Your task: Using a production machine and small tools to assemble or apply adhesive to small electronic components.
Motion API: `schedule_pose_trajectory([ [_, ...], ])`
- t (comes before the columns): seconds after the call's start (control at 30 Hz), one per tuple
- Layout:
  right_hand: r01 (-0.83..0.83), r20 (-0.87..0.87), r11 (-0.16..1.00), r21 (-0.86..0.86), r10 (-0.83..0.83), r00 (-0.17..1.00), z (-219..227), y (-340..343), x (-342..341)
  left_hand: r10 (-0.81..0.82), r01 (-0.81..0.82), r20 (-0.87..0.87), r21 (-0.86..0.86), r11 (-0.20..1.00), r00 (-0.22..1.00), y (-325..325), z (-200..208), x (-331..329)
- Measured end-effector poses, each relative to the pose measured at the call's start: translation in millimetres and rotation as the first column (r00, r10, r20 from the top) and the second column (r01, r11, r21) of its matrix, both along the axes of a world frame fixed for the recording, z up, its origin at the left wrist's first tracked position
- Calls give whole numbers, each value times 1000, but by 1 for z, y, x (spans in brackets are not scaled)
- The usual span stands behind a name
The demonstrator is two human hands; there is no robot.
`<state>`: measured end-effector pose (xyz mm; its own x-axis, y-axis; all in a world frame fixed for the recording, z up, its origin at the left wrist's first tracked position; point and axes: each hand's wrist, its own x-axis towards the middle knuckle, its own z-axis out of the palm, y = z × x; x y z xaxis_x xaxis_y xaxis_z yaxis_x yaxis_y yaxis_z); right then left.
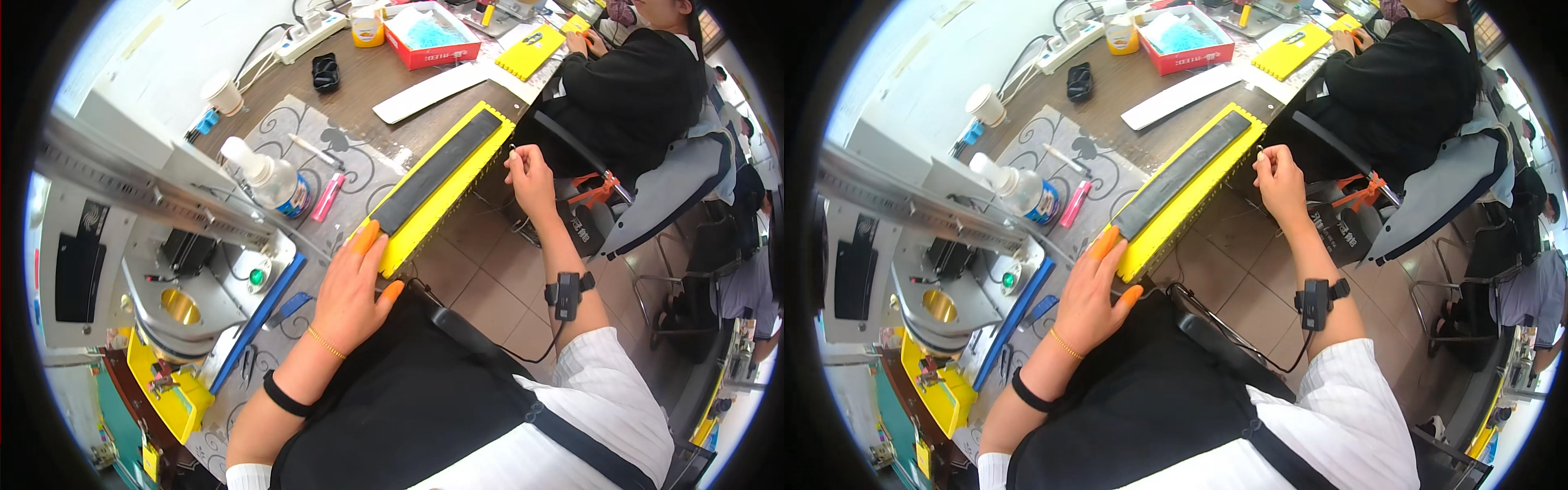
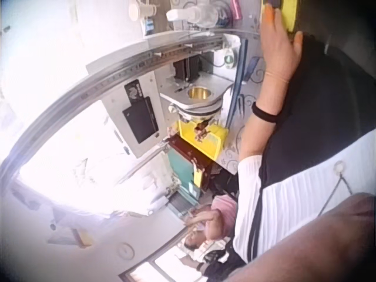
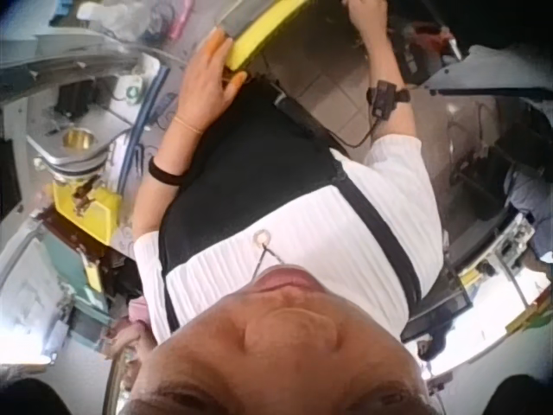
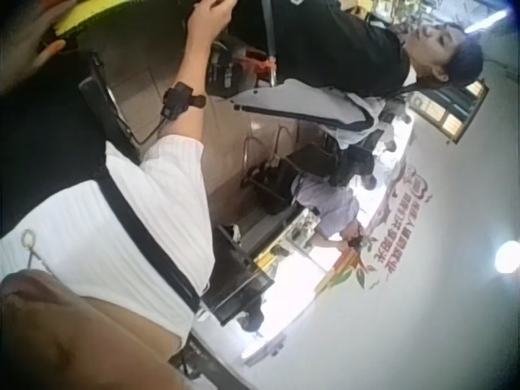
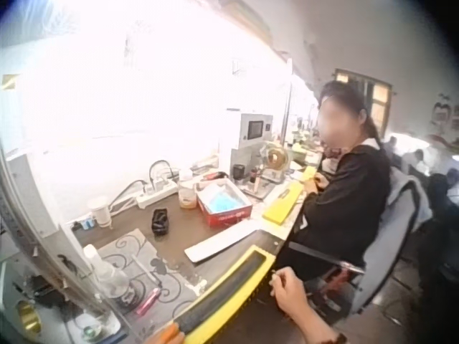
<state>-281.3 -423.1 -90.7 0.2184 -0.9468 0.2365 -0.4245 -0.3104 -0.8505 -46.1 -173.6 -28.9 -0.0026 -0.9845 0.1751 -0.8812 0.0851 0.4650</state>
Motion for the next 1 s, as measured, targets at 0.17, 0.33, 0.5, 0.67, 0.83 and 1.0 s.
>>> schedule_pose_trajectory([
  [0.17, 44, -77, 991, -127, -54, 996, -11, -34, -1, 38, -38, 2, 0, 999, 999, -8, 7, 3],
  [0.33, 14, -183, 982, -188, -49, 982, -13, -43, 2, 46, -46, 24, 25, 999, 999, -11, 11, 6],
  [0.5, -44, -208, 988, -147, 12, 978, -2, -40, 1, 42, -43, 29, 41, 998, 999, -13, 13, 8],
  [0.67, -23, -250, 985, -170, -20, 968, -10, -37, -3, 39, -40, 9, 61, 997, 999, -12, 14, 9],
  [0.83, -68, -332, 946, -316, -43, 942, -3, -38, -18, 35, -34, -13, 42, 999, 999, -12, 13, 11],
  [1.0, 11, -209, 979, -202, -54, 976, 25, -5, -2, 14, -12, -47, 37, 999, 999, -9, 12, 13],
])
